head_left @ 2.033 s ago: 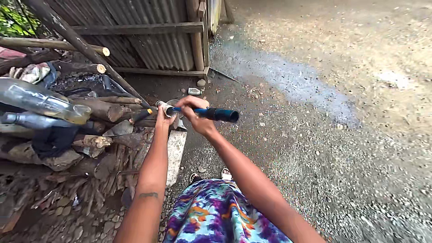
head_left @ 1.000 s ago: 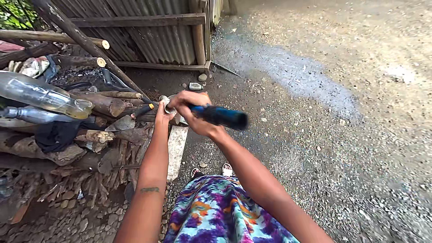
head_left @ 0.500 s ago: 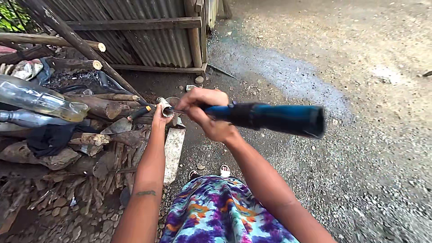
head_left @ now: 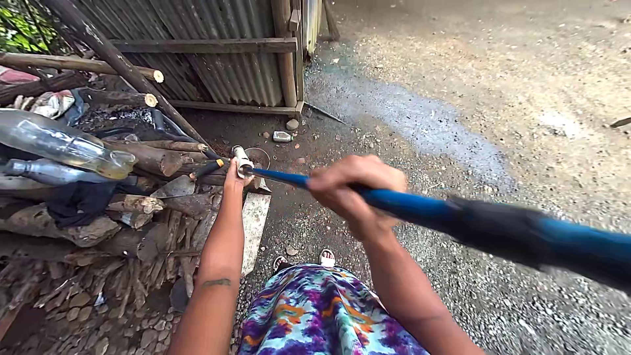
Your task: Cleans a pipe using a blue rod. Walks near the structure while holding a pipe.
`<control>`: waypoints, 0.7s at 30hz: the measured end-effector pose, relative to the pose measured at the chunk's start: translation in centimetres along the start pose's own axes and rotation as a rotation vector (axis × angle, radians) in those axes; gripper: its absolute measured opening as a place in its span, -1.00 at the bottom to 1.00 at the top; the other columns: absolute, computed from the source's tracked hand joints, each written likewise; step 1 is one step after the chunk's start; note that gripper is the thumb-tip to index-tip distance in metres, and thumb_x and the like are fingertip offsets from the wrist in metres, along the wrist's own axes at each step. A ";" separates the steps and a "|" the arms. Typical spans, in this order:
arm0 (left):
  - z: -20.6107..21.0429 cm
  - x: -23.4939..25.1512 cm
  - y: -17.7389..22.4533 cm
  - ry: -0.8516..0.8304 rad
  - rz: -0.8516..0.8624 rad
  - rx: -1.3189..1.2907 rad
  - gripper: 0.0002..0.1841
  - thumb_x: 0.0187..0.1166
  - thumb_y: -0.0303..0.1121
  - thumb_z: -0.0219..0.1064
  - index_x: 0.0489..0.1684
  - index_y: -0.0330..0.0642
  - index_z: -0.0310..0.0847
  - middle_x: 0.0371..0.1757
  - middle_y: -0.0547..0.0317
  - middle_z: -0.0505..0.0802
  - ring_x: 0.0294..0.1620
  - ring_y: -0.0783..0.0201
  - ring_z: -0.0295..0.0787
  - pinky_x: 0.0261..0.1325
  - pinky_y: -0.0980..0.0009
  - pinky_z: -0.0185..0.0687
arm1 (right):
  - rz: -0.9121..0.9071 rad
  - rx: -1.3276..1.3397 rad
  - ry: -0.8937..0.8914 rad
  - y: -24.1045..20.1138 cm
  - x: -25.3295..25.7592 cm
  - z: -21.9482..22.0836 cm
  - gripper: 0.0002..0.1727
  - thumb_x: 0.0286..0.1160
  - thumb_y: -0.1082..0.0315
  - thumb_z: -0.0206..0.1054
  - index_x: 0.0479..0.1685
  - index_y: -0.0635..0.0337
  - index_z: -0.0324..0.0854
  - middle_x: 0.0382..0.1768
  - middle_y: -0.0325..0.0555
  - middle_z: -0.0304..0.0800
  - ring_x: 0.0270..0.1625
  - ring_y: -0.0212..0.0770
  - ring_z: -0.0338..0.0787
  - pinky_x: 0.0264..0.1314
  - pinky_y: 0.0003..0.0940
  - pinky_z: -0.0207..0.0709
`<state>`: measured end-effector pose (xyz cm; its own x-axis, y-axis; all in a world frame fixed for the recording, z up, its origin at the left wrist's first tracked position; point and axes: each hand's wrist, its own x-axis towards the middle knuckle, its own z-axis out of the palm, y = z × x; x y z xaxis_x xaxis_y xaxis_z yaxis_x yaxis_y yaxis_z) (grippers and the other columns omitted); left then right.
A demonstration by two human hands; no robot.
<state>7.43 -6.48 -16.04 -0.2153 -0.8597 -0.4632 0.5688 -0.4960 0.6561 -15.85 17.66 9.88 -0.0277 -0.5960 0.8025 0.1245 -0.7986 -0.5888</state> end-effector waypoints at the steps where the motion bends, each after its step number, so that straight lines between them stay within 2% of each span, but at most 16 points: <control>1: 1.4 0.0 0.4 0.170 -0.045 0.006 -0.57 0.75 0.15 -0.07 0.20 0.05 0.43 -0.14 0.14 0.72 -0.25 0.27 0.71 -0.29 0.31 0.67 | -0.017 0.014 0.011 -1.2 -0.8 -0.8 -0.76 0.69 0.28 0.23 -0.25 0.23 0.72 -0.64 -0.26 0.58 -0.60 -0.53 0.49 -0.51 -0.59 0.46; 3: 2.2 0.1 0.4 0.243 -0.077 -0.015 -0.58 0.75 0.16 -0.07 0.13 0.06 0.44 -0.20 0.18 0.71 -0.33 0.32 0.69 -0.38 0.39 0.65 | -0.049 -0.001 0.012 -3.0 -2.1 -1.9 -0.78 0.69 0.31 0.21 -0.22 0.23 0.70 -0.61 -0.21 0.58 -0.57 -0.44 0.55 -0.48 -0.52 0.51; 5: 2.0 0.4 0.1 0.232 -0.070 -0.047 -0.55 0.75 0.17 -0.05 0.22 0.04 0.43 -0.09 0.12 0.70 -0.22 0.26 0.68 -0.27 0.30 0.64 | -0.056 0.003 0.001 -4.0 -2.7 -2.2 -0.81 0.64 0.38 0.21 -0.22 0.26 0.70 -0.62 -0.18 0.56 -0.57 -0.40 0.54 -0.47 -0.50 0.50; 7: 2.4 0.3 0.0 0.239 -0.056 -0.057 -0.56 0.75 0.18 -0.07 0.13 0.05 0.43 -0.19 0.16 0.68 -0.31 0.28 0.65 -0.36 0.34 0.61 | -0.057 0.013 0.010 -3.9 -3.0 -2.0 -0.82 0.63 0.40 0.22 -0.23 0.28 0.69 -0.63 -0.17 0.54 -0.59 -0.39 0.52 -0.48 -0.49 0.49; 10: 2.5 0.1 0.1 0.241 -0.058 -0.037 -0.59 0.74 0.16 -0.06 0.08 0.06 0.43 -0.23 0.18 0.68 -0.35 0.30 0.66 -0.38 0.36 0.62 | -0.070 -0.022 0.041 -2.1 -3.1 -1.0 -0.78 0.71 0.34 0.20 -0.23 0.27 0.69 -0.59 -0.16 0.61 -0.55 -0.44 0.59 -0.43 -0.55 0.55; 13: 2.7 -0.8 -0.1 0.246 -0.036 0.014 -0.58 0.77 0.14 -0.07 0.23 0.06 0.42 -0.09 0.13 0.70 -0.17 0.24 0.69 -0.19 0.27 0.67 | -0.039 -0.101 0.058 1.3 -2.9 0.6 -0.76 0.63 0.38 0.22 -0.36 0.33 0.69 -0.66 -0.18 0.61 -0.59 -0.53 0.54 -0.50 -0.64 0.47; 15: 3.7 -2.0 -0.2 0.252 0.012 0.017 -0.60 0.80 0.11 -0.10 0.24 0.06 0.41 -0.10 0.16 0.69 -0.16 0.27 0.69 -0.17 0.27 0.68 | 0.002 -0.145 0.069 5.1 -2.7 1.9 -0.78 0.52 0.45 0.23 -0.40 0.40 0.69 -0.70 -0.18 0.59 -0.66 -0.53 0.49 -0.58 -0.61 0.44; 16: 3.9 -2.2 -0.2 0.226 0.031 -0.021 -0.58 0.82 0.09 -0.12 0.32 0.03 0.37 -0.02 0.13 0.68 -0.07 0.24 0.67 -0.06 0.21 0.68 | 0.031 -0.168 0.091 7.5 -2.8 2.6 -0.81 0.47 0.50 0.21 -0.39 0.44 0.69 -0.70 -0.16 0.59 -0.69 -0.51 0.47 -0.62 -0.58 0.42; 17: 3.8 -1.7 -0.4 0.205 0.045 -0.071 -0.56 0.82 0.10 -0.13 0.33 0.02 0.37 0.01 0.11 0.69 -0.03 0.23 0.67 0.01 0.16 0.67 | 0.075 -0.192 0.122 9.8 -3.0 3.3 -0.81 0.41 0.55 0.19 -0.35 0.48 0.71 -0.66 -0.11 0.64 -0.69 -0.46 0.48 -0.62 -0.53 0.44; 19: 3.8 -1.1 -0.6 0.183 0.060 -0.102 -0.57 0.80 0.13 -0.14 0.24 0.04 0.39 -0.04 0.15 0.70 -0.06 0.26 0.68 -0.02 0.18 0.69 | 0.165 -0.216 0.176 13.4 -3.7 4.3 -0.80 0.40 0.60 0.16 -0.27 0.49 0.72 -0.49 -0.02 0.74 -0.63 -0.42 0.53 -0.54 -0.49 0.51; 21: 3.7 -1.2 -0.7 0.106 0.107 -0.126 -0.57 0.82 0.09 -0.14 0.28 0.00 0.36 -0.01 0.11 0.70 -0.04 0.23 0.69 -0.02 0.19 0.69 | 0.202 -0.209 0.198 14.1 -3.5 4.5 -0.79 0.41 0.62 0.14 -0.24 0.48 0.72 -0.42 -0.02 0.76 -0.58 -0.44 0.53 -0.50 -0.51 0.52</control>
<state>4.38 -5.60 -13.75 -0.0673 -0.8860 -0.4589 0.6803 -0.3771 0.6284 -9.57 8.83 -0.81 -0.2174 -0.7320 0.6458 -0.0583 -0.6507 -0.7571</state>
